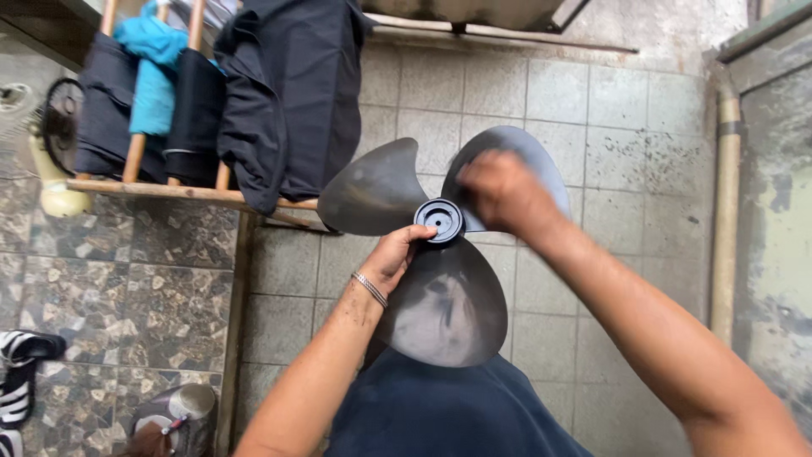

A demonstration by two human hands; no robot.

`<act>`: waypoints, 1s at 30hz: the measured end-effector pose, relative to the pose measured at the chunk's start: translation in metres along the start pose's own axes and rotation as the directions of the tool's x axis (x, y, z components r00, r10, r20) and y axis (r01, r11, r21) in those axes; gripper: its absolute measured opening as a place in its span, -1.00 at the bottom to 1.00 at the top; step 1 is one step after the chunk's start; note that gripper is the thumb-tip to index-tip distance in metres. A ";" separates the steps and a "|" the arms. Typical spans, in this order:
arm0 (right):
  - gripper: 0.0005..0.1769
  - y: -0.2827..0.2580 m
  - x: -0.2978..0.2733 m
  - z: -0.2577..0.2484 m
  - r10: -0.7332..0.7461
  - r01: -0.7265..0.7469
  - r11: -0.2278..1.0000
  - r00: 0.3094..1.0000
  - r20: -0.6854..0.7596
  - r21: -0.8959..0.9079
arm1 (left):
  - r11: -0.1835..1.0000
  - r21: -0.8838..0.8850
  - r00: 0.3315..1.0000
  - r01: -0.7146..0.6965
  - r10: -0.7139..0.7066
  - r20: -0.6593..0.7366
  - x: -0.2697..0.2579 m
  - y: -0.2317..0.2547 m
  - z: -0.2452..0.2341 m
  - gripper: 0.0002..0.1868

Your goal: The person removes a ceiling fan blade assembly and wipes each blade with a dark cloth. They rotate the assembly to access all sides and the central hub, then continue wiping until the end of the clip.

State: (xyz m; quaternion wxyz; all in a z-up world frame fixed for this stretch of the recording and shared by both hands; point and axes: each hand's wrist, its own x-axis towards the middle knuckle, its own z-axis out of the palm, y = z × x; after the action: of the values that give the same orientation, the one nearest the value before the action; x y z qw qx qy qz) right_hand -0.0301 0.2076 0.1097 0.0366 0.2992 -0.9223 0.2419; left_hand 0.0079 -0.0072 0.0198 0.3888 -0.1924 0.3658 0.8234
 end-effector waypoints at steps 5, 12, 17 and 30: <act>-0.56 0.025 0.008 -0.014 -0.070 0.077 0.994 0.994 0.086 -0.082 | 0.999 0.029 0.999 0.021 -0.020 -0.029 -0.008 0.002 -0.010 -0.73; -0.55 0.024 0.014 0.004 -0.206 0.204 0.978 0.977 0.053 0.045 | 0.999 0.050 1.000 -0.010 0.011 -0.017 -0.008 0.003 -0.011 -0.72; -0.78 0.037 0.006 -0.014 0.179 -0.191 0.970 0.980 -0.090 -0.150 | 0.995 0.096 0.998 0.029 -0.023 -0.063 -0.012 -0.004 -0.013 -0.72; -0.82 0.007 -0.021 -0.001 0.015 -0.015 1.000 0.999 -0.034 0.013 | 0.995 0.094 0.998 -0.044 0.047 -0.030 -0.015 -0.001 -0.006 -0.70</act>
State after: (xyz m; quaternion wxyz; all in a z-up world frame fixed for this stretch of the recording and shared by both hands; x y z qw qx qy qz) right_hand -0.0172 0.2238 0.1031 0.0484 0.2884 -0.9221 0.2533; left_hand 0.0182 -0.0187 0.0250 0.3724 -0.1787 0.4142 0.8111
